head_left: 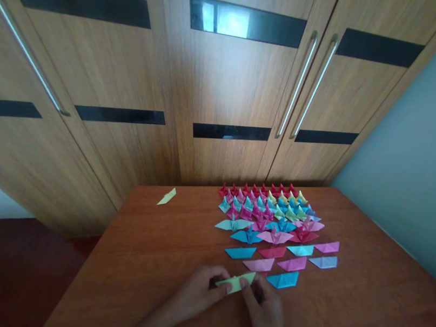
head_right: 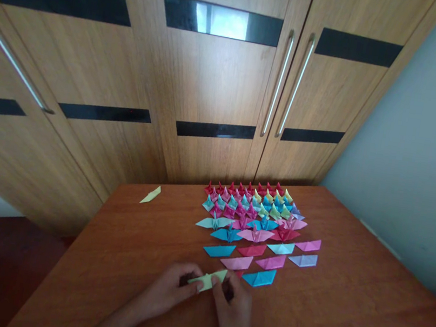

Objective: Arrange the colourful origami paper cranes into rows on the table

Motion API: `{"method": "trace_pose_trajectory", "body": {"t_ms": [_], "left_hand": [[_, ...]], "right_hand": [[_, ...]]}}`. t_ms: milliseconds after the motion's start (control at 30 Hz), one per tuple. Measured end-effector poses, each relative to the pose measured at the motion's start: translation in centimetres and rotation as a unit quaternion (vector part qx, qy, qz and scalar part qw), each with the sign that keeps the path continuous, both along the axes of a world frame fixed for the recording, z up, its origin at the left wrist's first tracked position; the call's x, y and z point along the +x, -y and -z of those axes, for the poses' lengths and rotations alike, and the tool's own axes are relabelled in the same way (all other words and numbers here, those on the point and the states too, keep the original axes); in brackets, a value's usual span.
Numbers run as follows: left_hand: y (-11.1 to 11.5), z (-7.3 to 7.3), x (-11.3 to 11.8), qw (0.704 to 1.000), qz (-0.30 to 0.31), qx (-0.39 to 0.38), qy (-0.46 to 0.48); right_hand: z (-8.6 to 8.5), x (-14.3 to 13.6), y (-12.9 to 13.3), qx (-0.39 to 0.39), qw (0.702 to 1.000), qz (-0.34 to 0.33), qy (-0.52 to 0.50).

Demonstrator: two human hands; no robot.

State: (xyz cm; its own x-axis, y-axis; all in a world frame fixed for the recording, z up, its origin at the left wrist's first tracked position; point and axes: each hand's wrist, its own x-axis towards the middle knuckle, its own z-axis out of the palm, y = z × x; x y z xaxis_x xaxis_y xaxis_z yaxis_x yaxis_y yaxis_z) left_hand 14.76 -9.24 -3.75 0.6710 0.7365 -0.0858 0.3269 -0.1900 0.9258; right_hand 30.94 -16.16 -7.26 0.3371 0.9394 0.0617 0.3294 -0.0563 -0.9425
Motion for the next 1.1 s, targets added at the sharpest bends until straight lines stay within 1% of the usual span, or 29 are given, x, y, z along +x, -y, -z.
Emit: {"method": "trace_pose_trajectory", "body": {"t_ms": [67,133,233,300,367,433,500,567,633,733,800,900,1000,1100], "left_hand": [[-0.2,0.3,-0.2,1.0,-0.004,-0.015,0.003],[-0.5,0.6,-0.5,1.0,-0.014,-0.016,-0.001],[-1.1,1.0,-1.0,0.999,-0.033,-0.011,-0.001],[-1.5,1.3,-1.2,0.999,-0.047,-0.01,0.001],[-1.8,1.5,-1.4,0.998,-0.058,-0.006,-0.003],[-2.0,1.7,-1.6,0.998,-0.061,-0.001,-0.008],[-2.0,1.8,-1.7,0.998,-0.06,0.003,-0.01],[-2.1,1.7,-1.8,0.998,-0.061,0.009,-0.009],[-2.1,1.6,-1.9,0.998,-0.066,0.019,-0.009],[-2.1,1.5,-2.0,0.997,-0.071,0.032,-0.016],[-2.1,1.4,-2.1,0.997,-0.069,0.038,-0.023],[-2.1,1.3,-2.1,0.996,-0.07,0.046,-0.027],[-2.1,1.2,-2.1,0.996,-0.073,0.044,-0.029],[-2.1,1.1,-2.1,0.996,-0.073,0.042,-0.028]], "right_hand": [[0.0,1.0,0.2,0.003,1.0,0.023,-0.013],[-0.1,2.7,0.4,0.005,0.998,0.056,-0.034],[-0.3,6.8,0.9,0.008,0.992,0.11,-0.064],[-0.3,10.2,1.4,-0.009,0.987,0.15,-0.053],[-0.1,13.4,2.1,-0.033,0.981,0.193,-0.008],[0.2,16.1,2.6,-0.096,0.963,0.239,0.076],[0.5,17.8,3.0,-0.159,0.942,0.25,0.16],[0.7,18.5,3.1,-0.205,0.921,0.234,0.233],[0.6,18.4,3.1,-0.249,0.901,0.211,0.286],[0.2,17.8,2.8,-0.308,0.872,0.19,0.33],[-0.1,17.5,2.6,-0.328,0.857,0.188,0.351],[-0.5,17.4,2.3,-0.342,0.845,0.183,0.369],[-0.7,17.5,2.1,-0.345,0.843,0.177,0.373],[-0.7,17.6,2.1,-0.341,0.84,0.187,0.379]]}}
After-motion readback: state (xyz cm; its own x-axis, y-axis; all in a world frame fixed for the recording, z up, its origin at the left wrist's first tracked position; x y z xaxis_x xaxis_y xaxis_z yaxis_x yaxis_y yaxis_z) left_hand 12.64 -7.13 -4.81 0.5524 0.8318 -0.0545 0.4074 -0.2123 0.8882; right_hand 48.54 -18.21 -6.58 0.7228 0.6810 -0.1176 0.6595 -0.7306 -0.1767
